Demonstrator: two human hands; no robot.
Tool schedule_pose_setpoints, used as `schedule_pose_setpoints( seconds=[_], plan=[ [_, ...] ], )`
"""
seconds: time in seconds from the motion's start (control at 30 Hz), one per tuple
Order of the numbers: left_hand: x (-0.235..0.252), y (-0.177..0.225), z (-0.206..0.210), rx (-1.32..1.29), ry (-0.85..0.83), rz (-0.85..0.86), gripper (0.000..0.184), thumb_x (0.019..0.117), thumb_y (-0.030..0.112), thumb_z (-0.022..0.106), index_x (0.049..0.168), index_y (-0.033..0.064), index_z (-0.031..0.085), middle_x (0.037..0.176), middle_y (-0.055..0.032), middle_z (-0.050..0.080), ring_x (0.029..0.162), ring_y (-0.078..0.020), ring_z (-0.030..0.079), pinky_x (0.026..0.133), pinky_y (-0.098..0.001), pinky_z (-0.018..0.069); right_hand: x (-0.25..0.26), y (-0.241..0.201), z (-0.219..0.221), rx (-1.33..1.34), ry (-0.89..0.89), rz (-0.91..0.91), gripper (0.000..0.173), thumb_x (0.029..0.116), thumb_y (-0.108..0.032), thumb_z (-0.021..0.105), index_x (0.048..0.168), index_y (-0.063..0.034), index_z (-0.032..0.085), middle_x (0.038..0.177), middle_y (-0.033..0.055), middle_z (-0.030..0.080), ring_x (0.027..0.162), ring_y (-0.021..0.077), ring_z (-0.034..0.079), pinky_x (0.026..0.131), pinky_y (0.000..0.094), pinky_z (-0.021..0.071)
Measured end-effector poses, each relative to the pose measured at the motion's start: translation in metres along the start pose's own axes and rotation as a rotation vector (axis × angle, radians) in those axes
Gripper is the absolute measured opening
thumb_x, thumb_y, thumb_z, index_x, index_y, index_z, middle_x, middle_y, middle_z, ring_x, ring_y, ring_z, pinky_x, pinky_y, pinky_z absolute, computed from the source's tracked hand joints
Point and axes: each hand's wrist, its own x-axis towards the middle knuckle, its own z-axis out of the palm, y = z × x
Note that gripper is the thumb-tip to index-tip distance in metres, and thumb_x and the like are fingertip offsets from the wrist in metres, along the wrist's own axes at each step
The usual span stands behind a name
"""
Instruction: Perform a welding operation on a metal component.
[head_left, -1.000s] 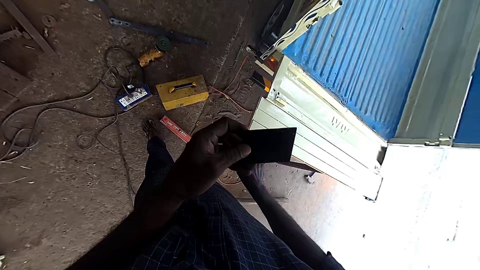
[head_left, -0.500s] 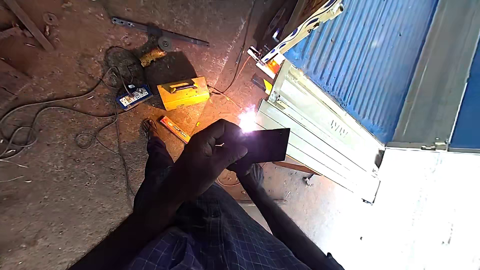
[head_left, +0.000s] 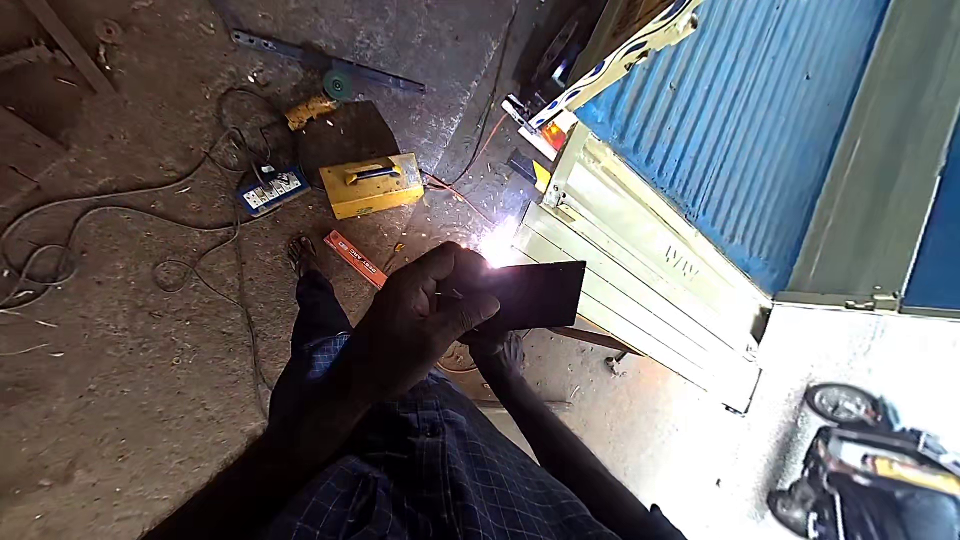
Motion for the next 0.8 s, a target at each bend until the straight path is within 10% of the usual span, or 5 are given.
schedule_pose_setpoints(
  seconds=[0.3,0.4,0.47,0.57,0.8],
  plan=[
    [0.006,-0.002,-0.008,0.053,0.011,0.017,0.023,0.0990,0.001,0.063,0.121,-0.0011,0.059,0.109,-0.0165,0.069,0.088,-0.0301,0.074,0.075,-0.0452,0.0681,0.010,-0.011,0.004,-0.094,-0.052,0.003,0.038,0.1099,-0.023,0.042,0.132,-0.0003,0.063,0.126,0.0227,0.068,0.116,0.0394,0.065,0.097,0.0569,0.0489],
    [0.007,-0.002,-0.010,0.037,0.005,0.015,0.024,0.0993,0.001,0.063,0.123,-0.0017,0.059,0.108,-0.0174,0.069,0.087,-0.0309,0.075,0.074,-0.0463,0.0685,0.032,0.014,0.072,-0.174,0.654,-0.188,0.038,0.1017,-0.027,0.047,0.090,-0.0052,0.076,0.080,0.0167,0.073,0.072,0.0347,0.071,0.064,0.0546,0.0546],
    [0.009,-0.001,-0.011,0.072,0.016,0.017,0.023,0.0986,0.002,0.064,0.121,-0.0004,0.061,0.105,-0.0146,0.070,0.087,-0.0266,0.073,0.074,-0.0413,0.0669,0.024,-0.009,0.020,-0.105,-0.050,0.031,0.038,0.1095,-0.024,0.043,0.134,-0.0019,0.062,0.129,0.0220,0.067,0.120,0.0393,0.063,0.101,0.0582,0.0467],
    [0.010,-0.003,-0.014,0.070,0.009,0.022,0.021,0.0996,0.003,0.064,0.120,-0.0010,0.061,0.106,-0.0148,0.070,0.087,-0.0291,0.075,0.075,-0.0453,0.0685,0.056,0.028,0.095,-0.083,0.564,-0.161,0.018,0.0897,-0.026,0.070,0.093,-0.0084,0.073,0.083,0.0160,0.073,0.077,0.0370,0.072,0.062,0.0569,0.0555],
    [0.011,-0.003,-0.019,0.009,-0.003,0.003,0.021,0.1005,0.002,0.062,0.121,-0.0017,0.059,0.107,-0.0169,0.071,0.085,-0.0323,0.076,0.074,-0.0481,0.0689,0.055,0.036,0.114,-0.061,0.692,-0.308,0.018,0.0907,-0.020,0.069,0.080,-0.0052,0.072,0.075,0.0151,0.070,0.073,0.0375,0.070,0.059,0.0587,0.0540]
  ],
)
